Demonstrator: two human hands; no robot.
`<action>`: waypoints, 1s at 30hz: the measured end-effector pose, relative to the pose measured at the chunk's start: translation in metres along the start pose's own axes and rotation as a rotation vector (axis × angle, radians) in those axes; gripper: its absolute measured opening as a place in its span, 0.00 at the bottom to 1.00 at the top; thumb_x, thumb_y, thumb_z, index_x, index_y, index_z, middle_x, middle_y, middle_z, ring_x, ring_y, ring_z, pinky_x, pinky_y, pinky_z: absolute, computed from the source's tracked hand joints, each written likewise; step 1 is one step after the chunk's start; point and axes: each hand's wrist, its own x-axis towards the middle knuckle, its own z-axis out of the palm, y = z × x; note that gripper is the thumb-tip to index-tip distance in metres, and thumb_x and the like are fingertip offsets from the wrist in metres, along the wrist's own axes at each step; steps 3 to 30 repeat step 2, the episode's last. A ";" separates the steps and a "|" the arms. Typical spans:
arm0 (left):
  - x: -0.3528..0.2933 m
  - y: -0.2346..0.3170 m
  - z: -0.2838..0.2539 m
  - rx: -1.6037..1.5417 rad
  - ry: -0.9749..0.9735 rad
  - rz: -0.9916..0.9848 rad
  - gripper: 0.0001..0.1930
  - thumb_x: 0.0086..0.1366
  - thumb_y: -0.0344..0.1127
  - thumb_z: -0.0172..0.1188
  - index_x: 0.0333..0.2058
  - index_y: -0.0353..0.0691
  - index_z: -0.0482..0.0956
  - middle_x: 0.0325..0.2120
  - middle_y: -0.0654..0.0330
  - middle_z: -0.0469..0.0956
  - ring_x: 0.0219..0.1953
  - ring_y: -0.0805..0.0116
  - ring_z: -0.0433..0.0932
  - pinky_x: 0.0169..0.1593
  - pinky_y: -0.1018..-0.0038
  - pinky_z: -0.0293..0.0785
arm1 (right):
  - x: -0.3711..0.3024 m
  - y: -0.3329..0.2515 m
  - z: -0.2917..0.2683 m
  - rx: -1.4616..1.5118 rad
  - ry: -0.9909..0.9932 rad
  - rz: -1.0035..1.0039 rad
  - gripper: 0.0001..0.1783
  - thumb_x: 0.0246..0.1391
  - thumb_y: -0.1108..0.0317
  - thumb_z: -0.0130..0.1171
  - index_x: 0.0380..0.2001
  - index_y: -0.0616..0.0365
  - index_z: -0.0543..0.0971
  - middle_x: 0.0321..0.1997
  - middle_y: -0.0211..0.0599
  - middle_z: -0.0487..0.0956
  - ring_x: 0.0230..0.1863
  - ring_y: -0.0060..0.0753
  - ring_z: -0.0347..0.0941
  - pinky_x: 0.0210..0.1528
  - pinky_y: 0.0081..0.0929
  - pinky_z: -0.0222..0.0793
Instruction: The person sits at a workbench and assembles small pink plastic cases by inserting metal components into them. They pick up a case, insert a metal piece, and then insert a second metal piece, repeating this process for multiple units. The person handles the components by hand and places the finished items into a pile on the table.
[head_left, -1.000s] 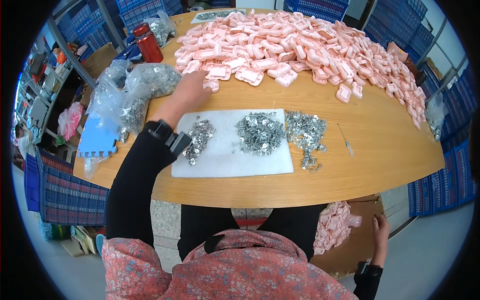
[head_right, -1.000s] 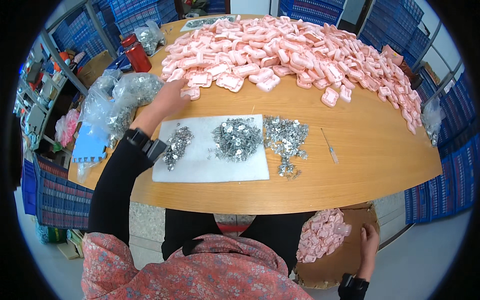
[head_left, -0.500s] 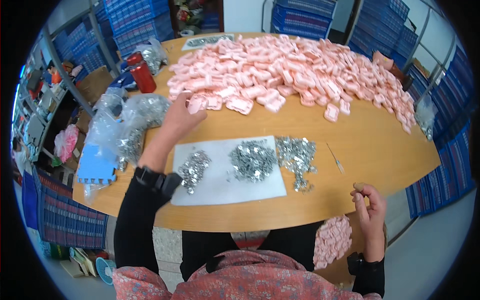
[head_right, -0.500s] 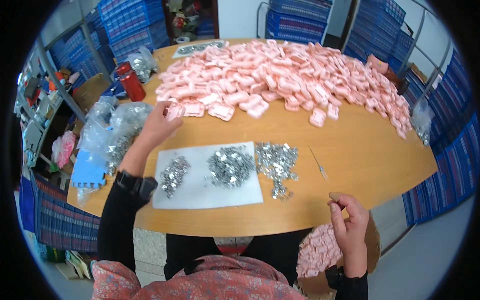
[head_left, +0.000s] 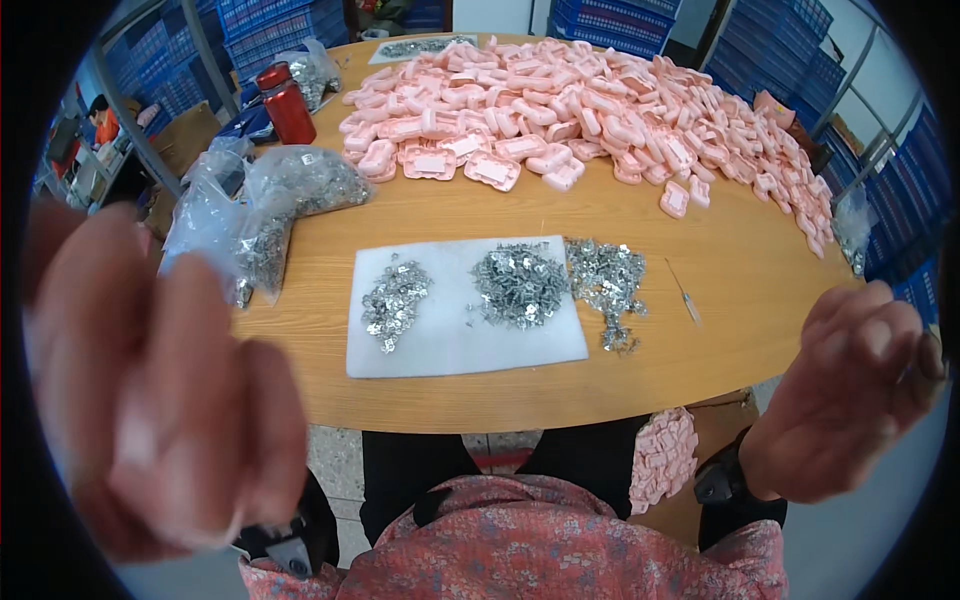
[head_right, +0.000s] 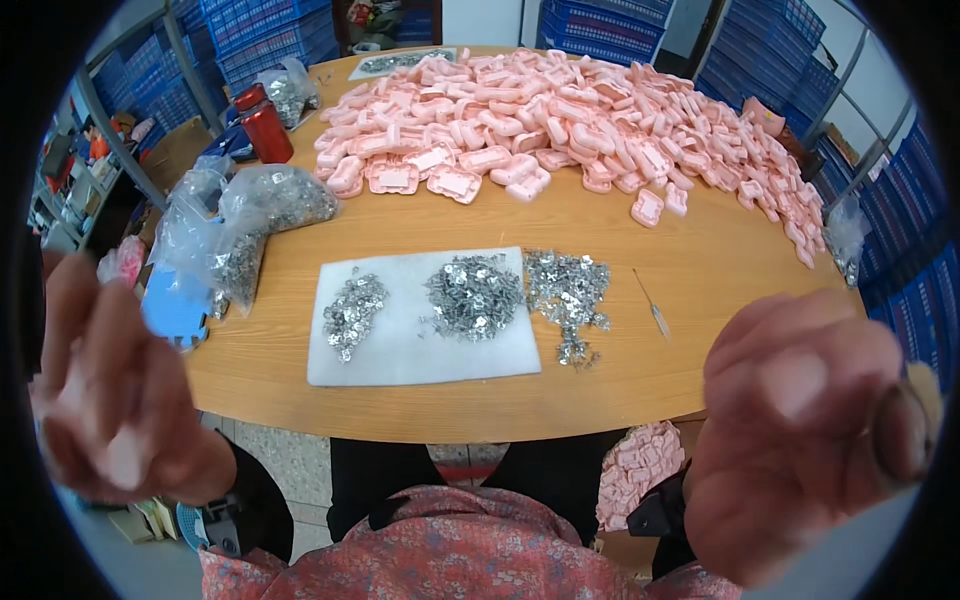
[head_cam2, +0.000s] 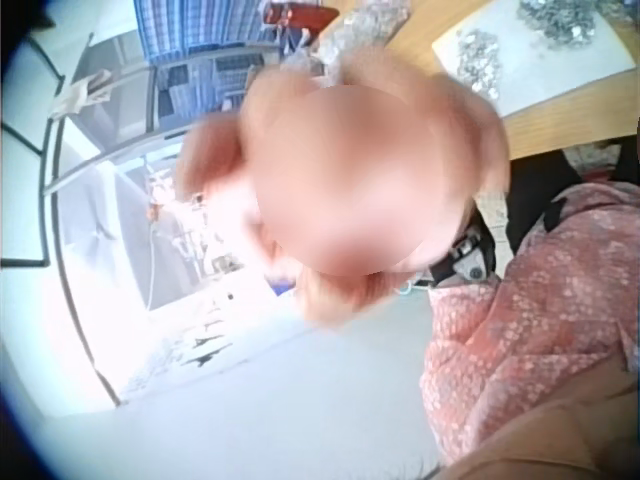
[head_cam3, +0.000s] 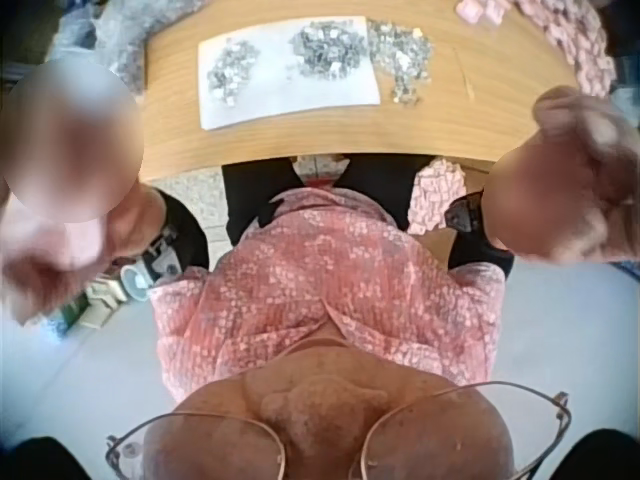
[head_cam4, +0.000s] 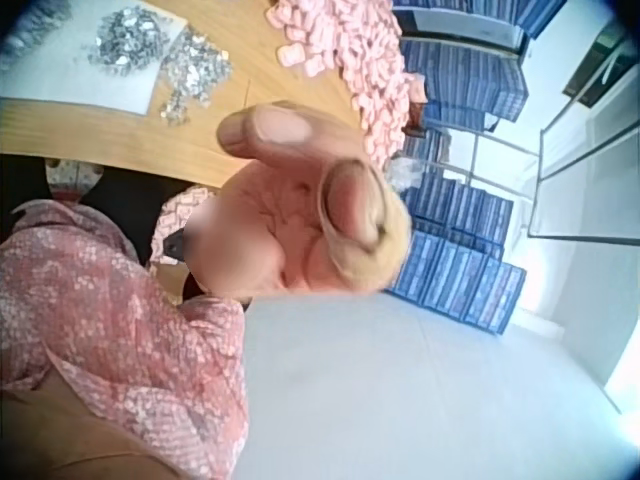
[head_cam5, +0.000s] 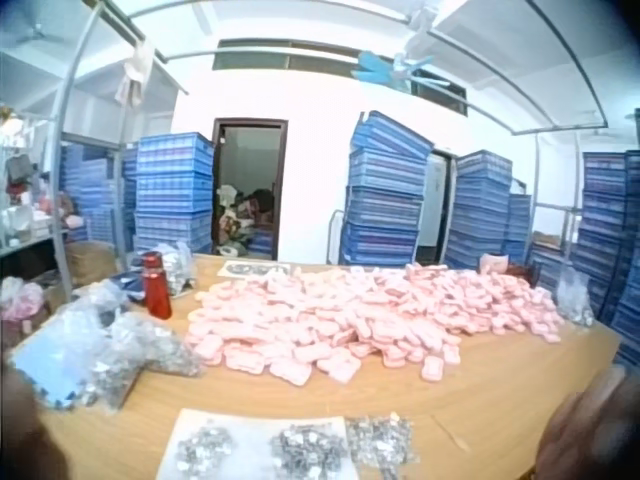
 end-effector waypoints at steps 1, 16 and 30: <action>-0.011 0.016 0.001 0.026 -0.011 0.038 0.21 0.64 0.28 0.59 0.51 0.33 0.60 0.31 0.59 0.68 0.22 0.73 0.70 0.23 0.77 0.74 | 0.005 -0.002 -0.003 0.106 -0.045 -0.046 0.29 0.65 0.53 0.53 0.64 0.55 0.66 0.39 0.41 0.73 0.32 0.34 0.69 0.29 0.29 0.67; -0.019 0.029 -0.001 0.041 -0.025 0.070 0.17 0.64 0.27 0.58 0.48 0.32 0.62 0.29 0.58 0.69 0.22 0.74 0.71 0.23 0.79 0.74 | 0.022 0.002 -0.025 0.301 -0.279 -0.117 0.24 0.66 0.58 0.49 0.61 0.56 0.67 0.44 0.48 0.76 0.37 0.40 0.75 0.31 0.29 0.75; -0.019 0.029 -0.001 0.041 -0.025 0.070 0.17 0.64 0.27 0.58 0.48 0.32 0.62 0.29 0.58 0.69 0.22 0.74 0.71 0.23 0.79 0.74 | 0.022 0.002 -0.025 0.301 -0.279 -0.117 0.24 0.66 0.58 0.49 0.61 0.56 0.67 0.44 0.48 0.76 0.37 0.40 0.75 0.31 0.29 0.75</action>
